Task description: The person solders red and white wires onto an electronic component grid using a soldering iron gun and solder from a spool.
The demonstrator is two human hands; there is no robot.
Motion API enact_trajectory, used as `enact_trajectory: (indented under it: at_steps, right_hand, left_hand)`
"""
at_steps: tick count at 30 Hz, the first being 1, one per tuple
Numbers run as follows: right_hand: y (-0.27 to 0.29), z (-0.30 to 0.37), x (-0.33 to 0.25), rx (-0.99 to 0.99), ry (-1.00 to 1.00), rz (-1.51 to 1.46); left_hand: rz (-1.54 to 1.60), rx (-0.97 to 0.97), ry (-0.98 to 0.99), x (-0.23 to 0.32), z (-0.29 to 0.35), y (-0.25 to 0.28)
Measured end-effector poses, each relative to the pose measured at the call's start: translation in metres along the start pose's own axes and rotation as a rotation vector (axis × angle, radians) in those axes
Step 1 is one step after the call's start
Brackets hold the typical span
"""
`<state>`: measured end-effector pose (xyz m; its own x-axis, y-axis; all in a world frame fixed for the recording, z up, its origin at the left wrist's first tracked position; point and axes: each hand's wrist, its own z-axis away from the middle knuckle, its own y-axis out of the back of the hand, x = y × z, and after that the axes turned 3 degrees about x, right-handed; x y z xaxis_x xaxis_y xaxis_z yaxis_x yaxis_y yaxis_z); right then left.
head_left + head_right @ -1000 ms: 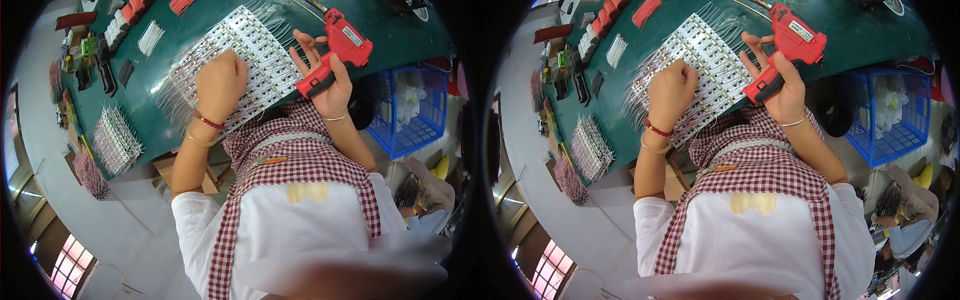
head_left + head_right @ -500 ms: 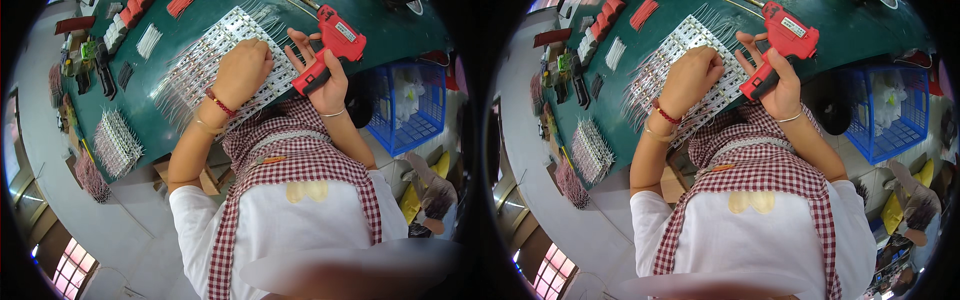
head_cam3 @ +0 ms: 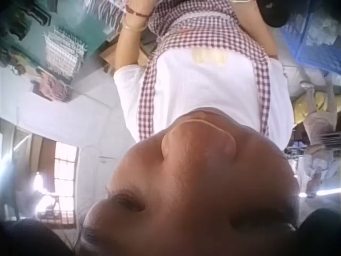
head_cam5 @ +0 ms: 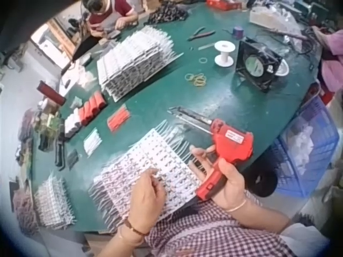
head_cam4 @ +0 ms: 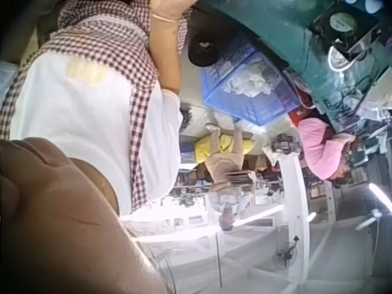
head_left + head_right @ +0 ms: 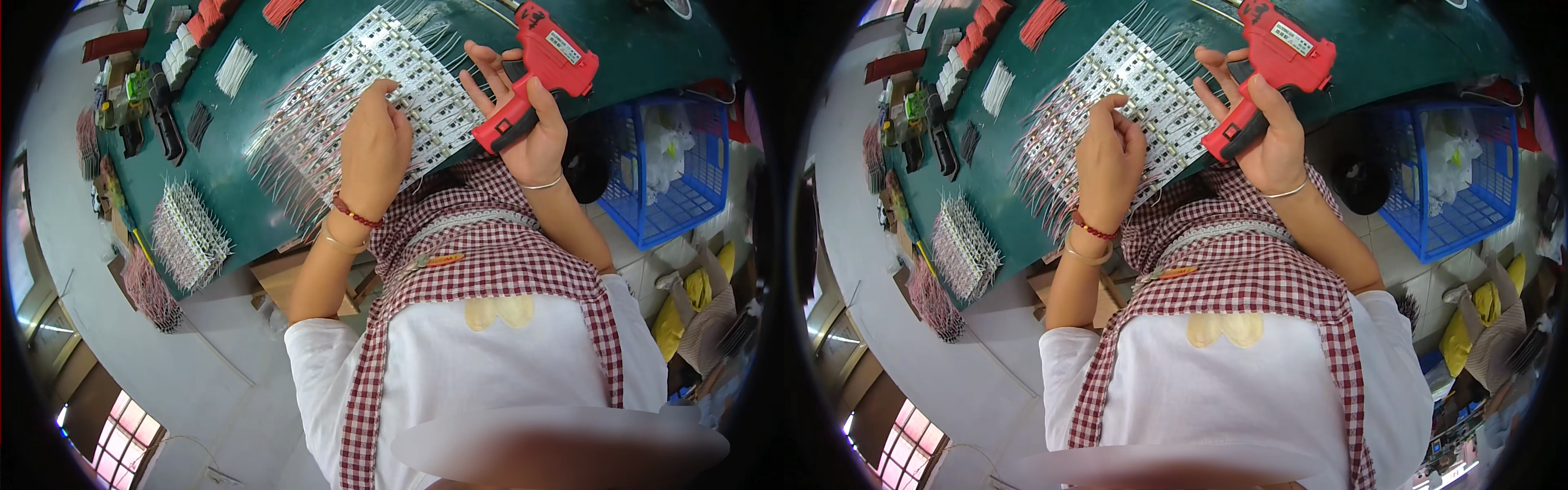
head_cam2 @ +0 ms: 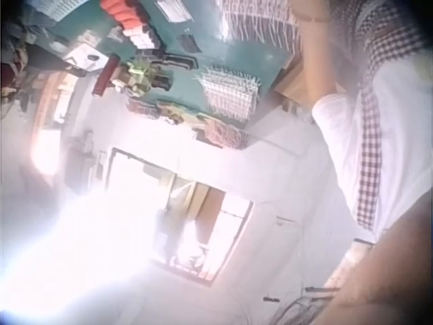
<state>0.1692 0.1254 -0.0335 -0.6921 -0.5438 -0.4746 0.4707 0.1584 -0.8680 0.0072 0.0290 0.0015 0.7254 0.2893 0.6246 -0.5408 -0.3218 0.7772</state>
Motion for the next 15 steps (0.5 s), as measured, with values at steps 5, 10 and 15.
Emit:
enact_trajectory:
  at_steps: [5,10,15]
  right_hand:
    - [0.003,0.0,0.002,-0.014,0.004,-0.005]
    - [0.0,0.0,0.001,-0.009,0.007,-0.009]
    - [-0.003,0.002,0.001,0.016,-0.019,-0.036]
  left_hand:
    - [-0.303,-0.066,0.061,-0.006,-0.007,0.028]
    - [-0.191,-0.022,-0.22,0.008,-0.02,0.014]
    - [-0.053,-0.237,-0.12,0.018,-0.027,-0.008]
